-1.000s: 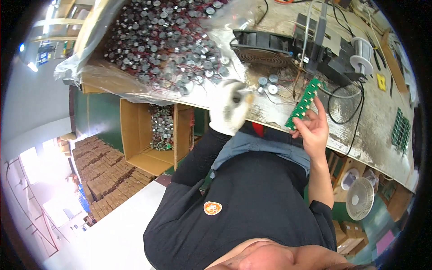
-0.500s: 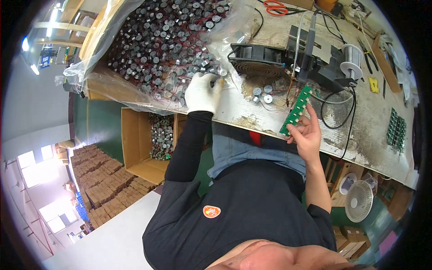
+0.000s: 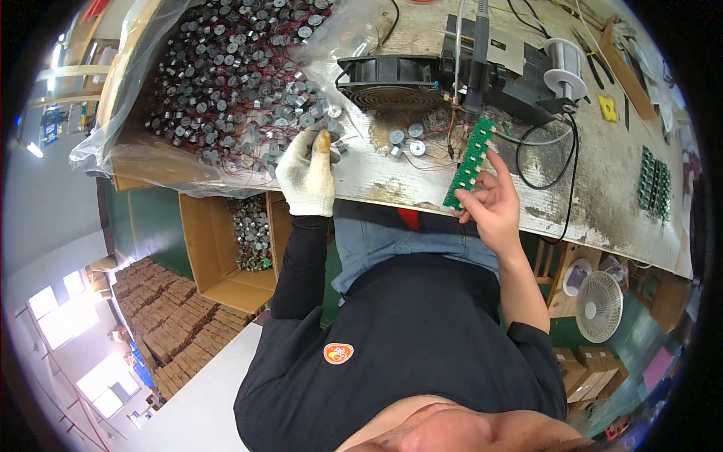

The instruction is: The person solders electronic components onto a green printed circuit board using a soldering iron and solder wire.

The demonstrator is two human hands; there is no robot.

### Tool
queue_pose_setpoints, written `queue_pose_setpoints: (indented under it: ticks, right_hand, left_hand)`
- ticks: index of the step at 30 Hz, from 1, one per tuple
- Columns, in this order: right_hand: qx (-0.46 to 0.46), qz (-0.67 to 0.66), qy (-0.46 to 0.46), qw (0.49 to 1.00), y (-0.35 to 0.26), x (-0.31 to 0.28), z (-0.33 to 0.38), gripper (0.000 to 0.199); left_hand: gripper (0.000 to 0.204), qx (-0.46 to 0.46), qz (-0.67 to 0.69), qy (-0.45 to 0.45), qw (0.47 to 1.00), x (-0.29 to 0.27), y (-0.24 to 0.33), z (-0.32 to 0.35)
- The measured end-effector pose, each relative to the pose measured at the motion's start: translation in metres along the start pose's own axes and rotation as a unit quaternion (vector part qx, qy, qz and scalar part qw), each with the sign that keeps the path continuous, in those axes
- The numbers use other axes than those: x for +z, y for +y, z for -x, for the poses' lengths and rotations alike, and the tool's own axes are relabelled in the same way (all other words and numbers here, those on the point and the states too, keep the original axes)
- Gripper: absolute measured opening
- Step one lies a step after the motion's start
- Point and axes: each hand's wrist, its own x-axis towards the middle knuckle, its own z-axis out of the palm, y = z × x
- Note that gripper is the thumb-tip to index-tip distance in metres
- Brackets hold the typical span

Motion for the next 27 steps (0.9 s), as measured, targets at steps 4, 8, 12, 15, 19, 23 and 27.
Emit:
queue_pose_setpoints:
  ticks: [4, 8, 12, 15, 19, 23, 27]
  right_hand:
    - [-0.004, 0.007, 0.001, 1.0, 0.0, 0.0, 0.001, 0.075]
    - [-0.002, -0.002, 0.005, 1.0, 0.001, 0.0, 0.001, 0.074]
    - [0.014, -0.012, -0.007, 1.0, -0.004, 0.003, 0.0, 0.074]
    - [0.021, -0.014, -0.01, 1.0, -0.006, 0.003, -0.001, 0.074]
    - [0.03, -0.031, -0.021, 0.999, -0.007, 0.002, 0.001, 0.072]
    - [0.032, -0.045, -0.021, 0.998, -0.008, 0.003, 0.002, 0.07]
    - [0.026, -0.057, -0.019, 0.998, -0.007, 0.003, 0.003, 0.069]
  left_hand:
    - [0.025, -0.013, 0.051, -0.021, 0.998, 0.009, 0.004, 0.009]
    - [0.024, -0.054, 0.064, -0.08, 0.993, 0.023, 0.007, 0.024]
    - [0.026, -0.106, 0.068, -0.133, 0.983, 0.043, 0.006, 0.049]
    - [0.024, -0.094, 0.042, -0.156, 0.982, 0.053, 0.001, 0.059]
    - [0.021, -0.045, -0.044, -0.168, 0.984, 0.062, 0.006, 0.061]
    - [0.018, -0.079, -0.042, -0.188, 0.978, 0.069, 0.005, 0.063]
    - [0.015, -0.137, 0.042, -0.223, 0.964, 0.074, 0.005, 0.062]
